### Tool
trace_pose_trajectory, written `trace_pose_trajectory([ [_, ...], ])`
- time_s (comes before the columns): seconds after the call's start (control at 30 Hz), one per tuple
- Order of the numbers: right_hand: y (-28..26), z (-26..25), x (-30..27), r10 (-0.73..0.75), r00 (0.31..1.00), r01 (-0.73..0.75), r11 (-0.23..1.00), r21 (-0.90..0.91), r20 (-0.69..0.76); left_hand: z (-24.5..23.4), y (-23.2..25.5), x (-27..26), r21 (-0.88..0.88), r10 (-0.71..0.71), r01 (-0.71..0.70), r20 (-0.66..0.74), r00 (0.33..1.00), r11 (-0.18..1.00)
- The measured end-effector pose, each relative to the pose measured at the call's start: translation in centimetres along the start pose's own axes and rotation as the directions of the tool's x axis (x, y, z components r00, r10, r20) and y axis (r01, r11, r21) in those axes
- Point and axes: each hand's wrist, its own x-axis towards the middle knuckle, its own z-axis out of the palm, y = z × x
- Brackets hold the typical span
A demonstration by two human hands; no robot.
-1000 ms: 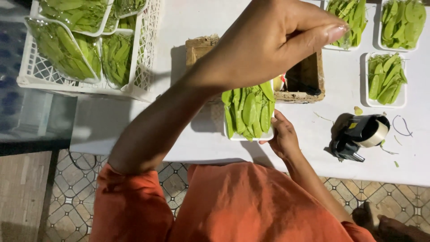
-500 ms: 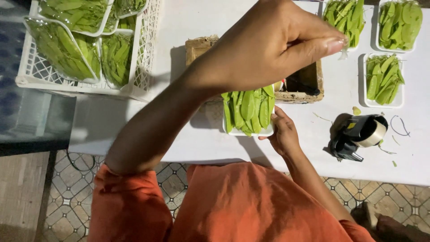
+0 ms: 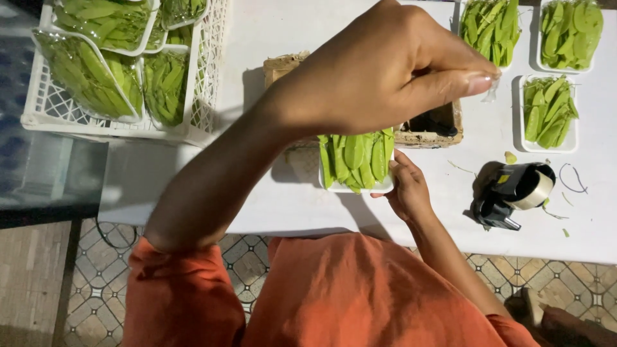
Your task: Wrapping trays of green beans with plastic film and securing them with tape at a packing station.
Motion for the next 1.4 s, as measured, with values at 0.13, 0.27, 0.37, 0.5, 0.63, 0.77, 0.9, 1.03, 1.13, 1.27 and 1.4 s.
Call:
trace_pose_trajectory([
  [0.13,-0.1,-0.2,-0.3,-0.002,1.000,0.002,1.000,-0.014,0.016,-0.4,-0.1,0.1,0.008,0.029,-0.029,-0.001,1.000,1.000],
  [0.27,-0.1,-0.3,-0.4,0.001,1.000,-0.001,1.000,-0.025,0.018,-0.6,-0.1,0.4,0.033,-0.034,0.034,-0.013,0.999,0.999],
  [0.37,-0.3,-0.1,-0.6,0.006,1.000,-0.005,1.000,-0.030,0.026,-0.7,0.0,0.4,0.021,-0.102,0.102,-0.007,0.995,0.995],
  [0.5,-0.2,-0.1,-0.6,-0.002,0.999,0.002,1.000,0.001,0.041,-0.8,0.3,0.4,0.026,-0.118,0.117,0.011,0.993,0.993],
  [0.63,-0.4,0.1,-0.5,0.015,1.000,-0.016,1.000,0.013,0.019,-0.9,0.9,0.6,0.047,0.066,-0.067,0.017,0.998,0.997],
  [0.77,-0.5,0.2,-0.3,0.015,1.000,-0.015,1.000,0.010,0.005,-0.8,1.2,0.2,0.041,-0.032,0.030,0.045,0.998,0.999],
  [0.9,-0.7,0.2,-0.3,0.006,1.000,-0.006,1.000,0.018,0.007,-0.5,2.0,-0.2,-0.004,-0.015,0.016,0.081,0.997,1.000],
  [1.03,0.6,-1.0,0.2,-0.004,0.987,-0.006,0.998,-0.066,-0.159,1.9,3.1,-0.9,-0.030,-0.219,0.223,0.101,0.970,0.974],
  [1.13,-0.5,0.1,-1.0,-0.104,0.983,0.046,0.937,-0.345,-0.151,3.7,3.9,-2.7,0.082,-0.195,0.187,0.096,0.976,0.979],
  [1.27,-2.2,2.1,-2.7,-0.287,0.957,0.131,0.527,-0.840,-0.031,6.8,4.7,-5.7,0.190,-0.174,0.140,0.174,0.969,0.972],
  [1.4,-2.5,3.0,-0.7,-0.054,0.994,0.055,0.998,0.007,-0.094,11.0,5.4,-8.9,0.248,-0.126,0.086,0.151,0.980,0.965],
])
